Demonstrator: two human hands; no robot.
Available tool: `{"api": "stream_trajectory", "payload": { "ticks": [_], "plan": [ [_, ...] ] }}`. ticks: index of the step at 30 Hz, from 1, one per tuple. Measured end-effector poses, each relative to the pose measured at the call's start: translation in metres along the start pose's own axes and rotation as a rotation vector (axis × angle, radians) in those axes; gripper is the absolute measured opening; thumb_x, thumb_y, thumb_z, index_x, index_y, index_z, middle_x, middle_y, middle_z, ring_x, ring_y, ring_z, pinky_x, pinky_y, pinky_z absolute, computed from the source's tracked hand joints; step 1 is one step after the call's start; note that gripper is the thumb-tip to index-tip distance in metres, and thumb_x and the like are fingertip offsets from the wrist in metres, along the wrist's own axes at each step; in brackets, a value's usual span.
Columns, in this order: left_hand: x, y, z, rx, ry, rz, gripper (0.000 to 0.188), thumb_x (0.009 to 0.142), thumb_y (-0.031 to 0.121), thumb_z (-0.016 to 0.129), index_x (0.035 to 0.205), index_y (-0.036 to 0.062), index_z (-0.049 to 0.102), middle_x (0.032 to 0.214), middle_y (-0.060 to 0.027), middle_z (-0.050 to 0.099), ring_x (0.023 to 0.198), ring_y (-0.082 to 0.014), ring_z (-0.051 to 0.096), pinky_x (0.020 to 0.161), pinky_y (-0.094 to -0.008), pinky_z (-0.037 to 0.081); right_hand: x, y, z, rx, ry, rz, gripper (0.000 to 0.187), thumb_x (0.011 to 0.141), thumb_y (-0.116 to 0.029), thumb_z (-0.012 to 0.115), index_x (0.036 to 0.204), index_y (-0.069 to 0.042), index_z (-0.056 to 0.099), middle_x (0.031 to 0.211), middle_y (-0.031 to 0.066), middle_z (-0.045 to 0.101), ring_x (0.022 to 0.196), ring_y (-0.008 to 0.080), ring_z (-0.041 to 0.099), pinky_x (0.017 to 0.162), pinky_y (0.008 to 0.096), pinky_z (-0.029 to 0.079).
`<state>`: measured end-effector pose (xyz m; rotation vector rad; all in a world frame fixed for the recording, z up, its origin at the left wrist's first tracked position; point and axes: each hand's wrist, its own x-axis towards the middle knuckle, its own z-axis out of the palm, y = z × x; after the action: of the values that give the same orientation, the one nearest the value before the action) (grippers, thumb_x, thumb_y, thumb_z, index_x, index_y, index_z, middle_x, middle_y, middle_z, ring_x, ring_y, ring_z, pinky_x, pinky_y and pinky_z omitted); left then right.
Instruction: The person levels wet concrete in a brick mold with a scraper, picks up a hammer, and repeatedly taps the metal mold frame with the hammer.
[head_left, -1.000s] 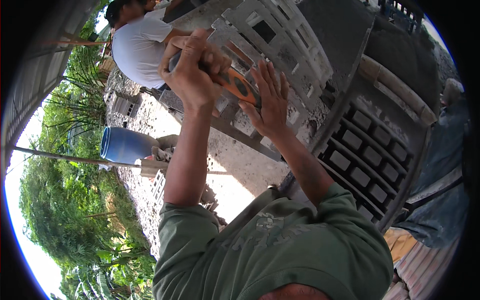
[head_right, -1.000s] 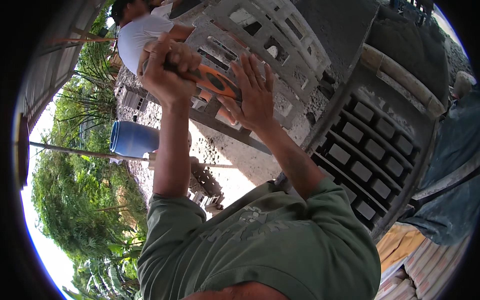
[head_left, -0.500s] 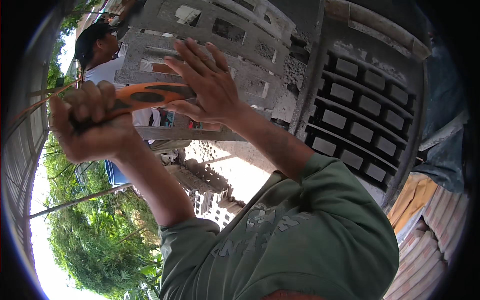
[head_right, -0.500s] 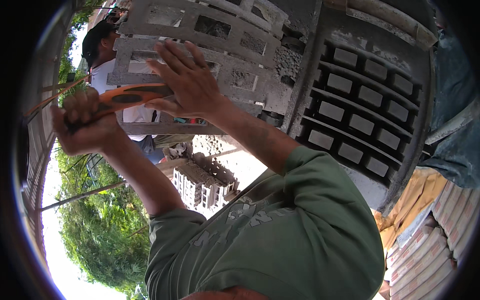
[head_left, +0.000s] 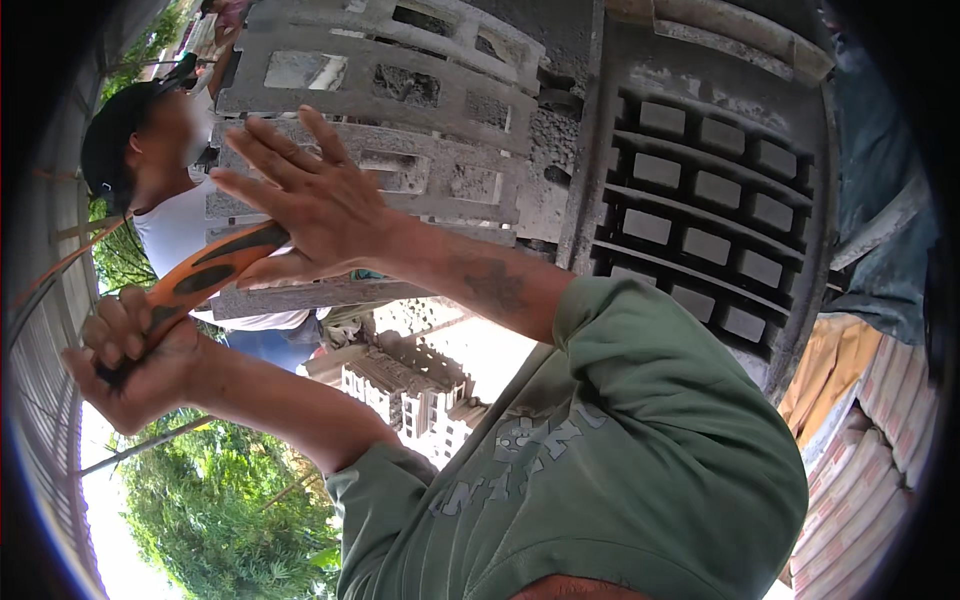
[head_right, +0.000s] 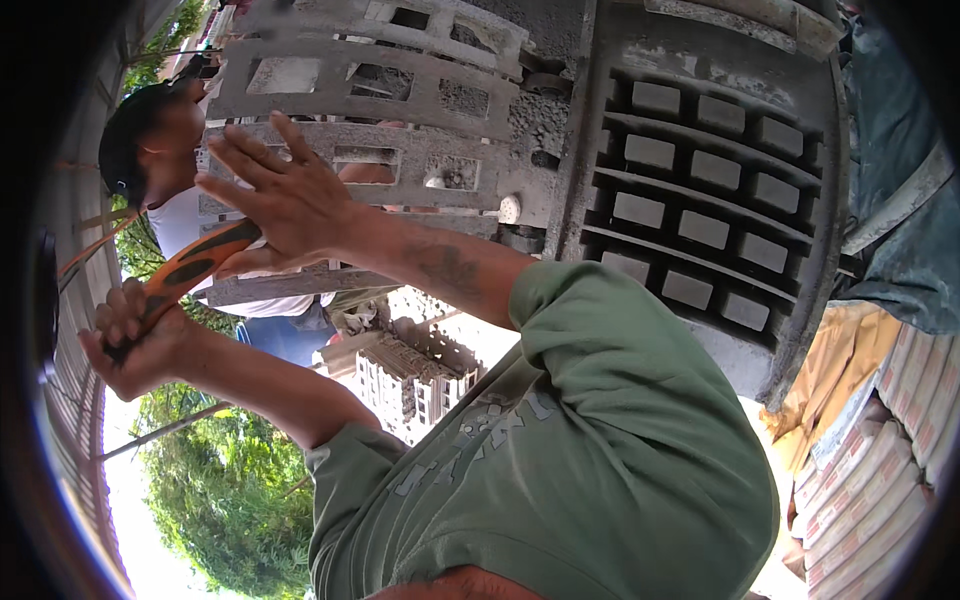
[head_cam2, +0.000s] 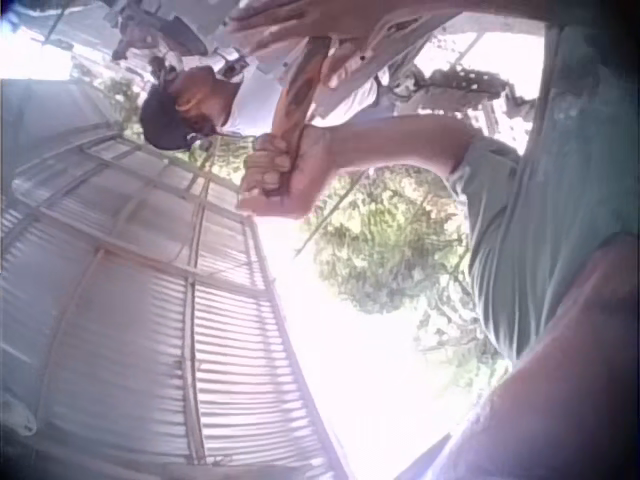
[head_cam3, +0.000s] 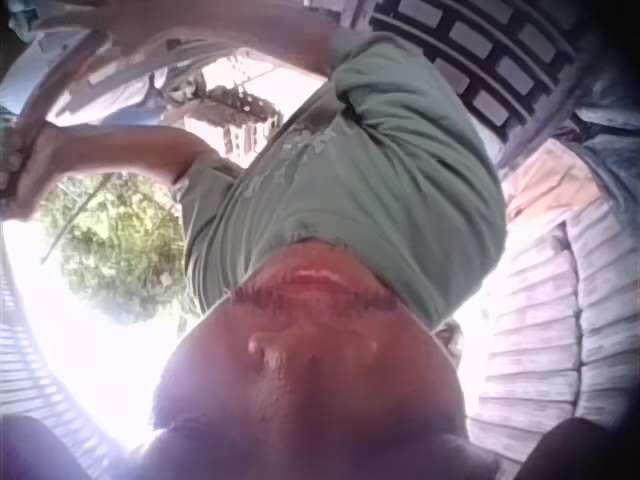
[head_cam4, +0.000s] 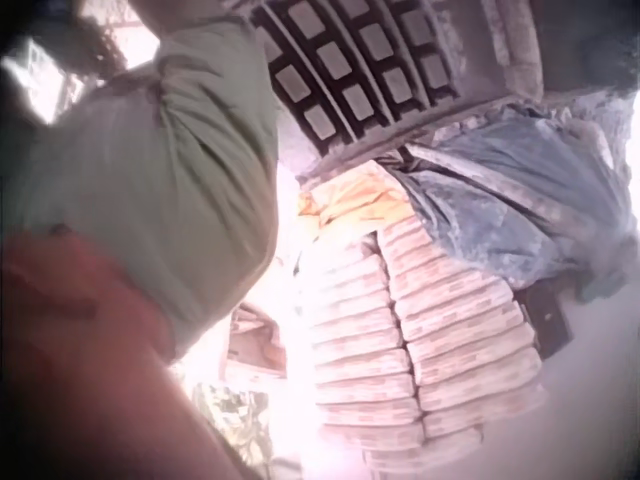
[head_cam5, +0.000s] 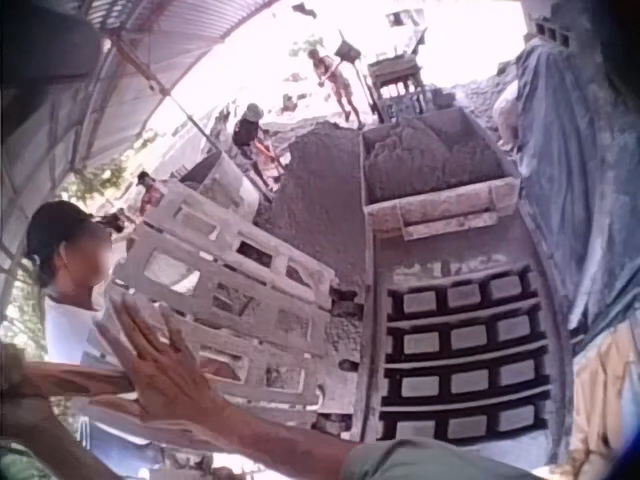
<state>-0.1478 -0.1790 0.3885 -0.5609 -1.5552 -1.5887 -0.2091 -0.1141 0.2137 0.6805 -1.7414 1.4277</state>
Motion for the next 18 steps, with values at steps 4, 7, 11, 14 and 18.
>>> {"api": "stream_trajectory", "payload": {
  "ticks": [4,7,11,14,18],
  "plan": [
    [0.014,-0.004,-0.002,-0.097,-0.05,-0.07,0.034,0.077,0.015,0.051,0.053,0.0186,0.027,0.049,0.0027,0.028,0.039,-0.0077,0.027,0.04,-0.025,0.023,-0.004,0.003,0.006,-0.01,-0.018,0.094,0.09,0.072,-0.079,0.035,0.134,-0.014,0.038,0.144,0.0137,0.026,0.135,0.0249,0.021,0.11,0.0476,0.002],
    [-0.049,-0.032,0.023,-0.064,-0.113,-0.108,0.031,0.08,0.015,0.046,0.053,0.0154,0.03,0.049,0.0027,0.03,0.039,-0.0073,0.027,0.039,-0.0242,0.022,-0.058,0.031,-0.005,-0.038,-0.029,0.173,0.089,0.074,-0.079,0.03,0.133,-0.012,0.038,0.143,0.0137,0.028,0.134,0.0261,0.023,0.11,0.0465,0.005],
    [-0.126,-0.113,0.041,-0.178,-0.108,-0.158,0.02,0.084,0.001,0.042,0.064,0.0052,0.042,0.047,-0.0005,0.034,0.037,-0.0081,0.034,0.031,-0.0261,0.029,-0.142,0.091,-0.036,-0.082,-0.025,0.278,0.085,0.08,-0.074,0.026,0.135,-0.009,0.035,0.143,0.0139,0.028,0.135,0.0259,0.022,0.109,0.045,0.005],
    [-0.159,-0.127,0.048,-0.112,-0.127,-0.149,0.018,0.081,-0.006,0.043,0.066,0.0037,0.043,0.048,-0.0026,0.038,0.036,-0.0086,0.037,0.029,-0.0244,0.028,-0.169,0.098,-0.044,-0.058,-0.03,0.31,0.085,0.081,-0.072,0.027,0.136,-0.008,0.032,0.143,0.0142,0.028,0.135,0.0251,0.021,0.109,0.0449,0.003],
    [-0.121,-0.1,0.013,-0.196,-0.149,-0.179,0.018,0.081,0.002,0.041,0.063,0.0038,0.043,0.049,-0.0007,0.037,0.036,-0.0093,0.033,0.03,-0.0266,0.028,-0.152,0.06,-0.027,-0.119,-0.024,0.273,0.078,0.085,-0.065,0.028,0.136,-0.006,0.031,0.142,0.0117,0.031,0.134,0.0243,0.024,0.109,0.0444,0.005]
  ]
}}
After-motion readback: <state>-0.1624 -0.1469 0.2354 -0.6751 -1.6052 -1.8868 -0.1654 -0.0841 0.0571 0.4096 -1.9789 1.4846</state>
